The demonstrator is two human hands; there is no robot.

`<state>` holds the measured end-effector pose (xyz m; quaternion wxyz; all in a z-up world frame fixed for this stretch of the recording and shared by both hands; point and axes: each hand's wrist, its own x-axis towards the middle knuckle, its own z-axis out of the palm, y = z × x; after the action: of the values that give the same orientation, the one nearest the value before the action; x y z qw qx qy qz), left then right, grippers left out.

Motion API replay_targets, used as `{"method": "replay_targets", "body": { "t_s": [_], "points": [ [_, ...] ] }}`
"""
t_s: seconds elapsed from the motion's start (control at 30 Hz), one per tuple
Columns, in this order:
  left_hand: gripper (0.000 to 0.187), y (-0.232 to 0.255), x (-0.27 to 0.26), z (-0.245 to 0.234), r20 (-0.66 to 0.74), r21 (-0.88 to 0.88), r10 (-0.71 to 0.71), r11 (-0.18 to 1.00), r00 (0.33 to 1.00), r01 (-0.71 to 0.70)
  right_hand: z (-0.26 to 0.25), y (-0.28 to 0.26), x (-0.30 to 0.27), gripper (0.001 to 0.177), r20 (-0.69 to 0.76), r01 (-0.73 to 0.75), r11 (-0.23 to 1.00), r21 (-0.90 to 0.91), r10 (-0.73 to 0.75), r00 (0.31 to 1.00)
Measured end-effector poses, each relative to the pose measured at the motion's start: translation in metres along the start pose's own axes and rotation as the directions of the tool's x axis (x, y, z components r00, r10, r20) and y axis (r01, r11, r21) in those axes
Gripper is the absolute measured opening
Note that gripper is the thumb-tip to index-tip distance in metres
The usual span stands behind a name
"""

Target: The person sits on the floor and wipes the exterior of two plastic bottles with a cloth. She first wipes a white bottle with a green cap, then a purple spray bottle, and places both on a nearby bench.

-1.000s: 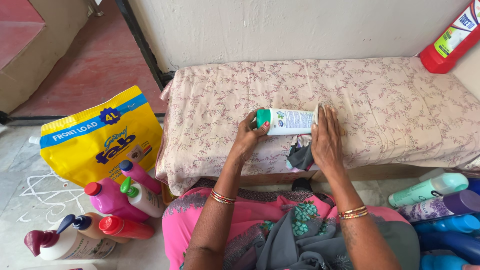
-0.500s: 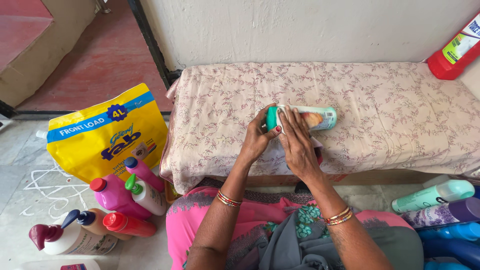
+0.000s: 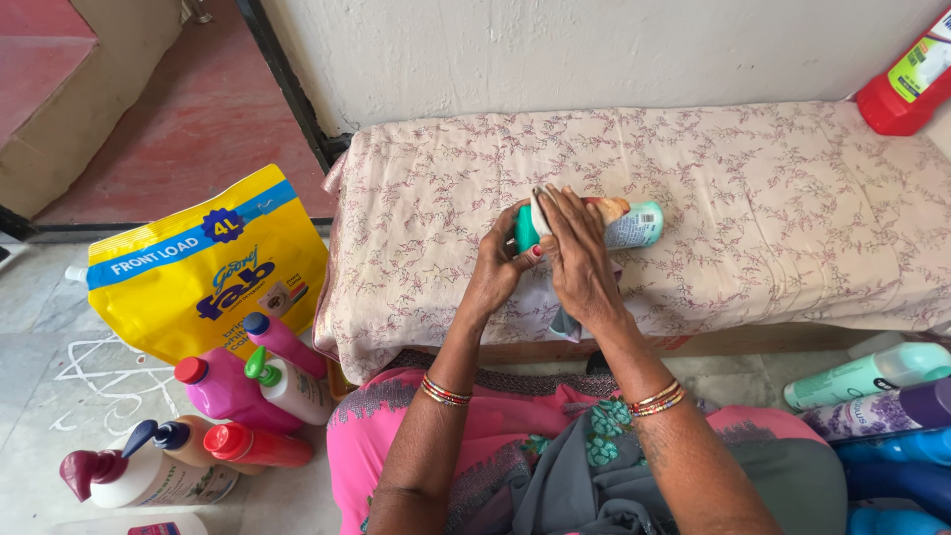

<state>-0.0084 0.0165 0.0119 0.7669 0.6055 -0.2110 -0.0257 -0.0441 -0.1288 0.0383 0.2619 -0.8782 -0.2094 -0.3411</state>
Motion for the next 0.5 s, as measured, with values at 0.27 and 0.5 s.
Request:
{"method": "replay_targets", "body": {
  "t_s": [0.27,0.5],
  "points": [
    [0.069,0.009,-0.003,0.006,0.015,0.05,-0.023,0.999,1.0,0.022,-0.004,0.055,-0.001,0.058,-0.003,-0.103,0.994,-0.034,0.103,0.995],
    [0.066,0.004,0.0,0.006,-0.025,0.098,-0.019,0.995,1.0,0.022,-0.029,0.095,-0.012,0.062,0.045,-0.242,0.966,-0.087,0.246,0.968]
  ]
}}
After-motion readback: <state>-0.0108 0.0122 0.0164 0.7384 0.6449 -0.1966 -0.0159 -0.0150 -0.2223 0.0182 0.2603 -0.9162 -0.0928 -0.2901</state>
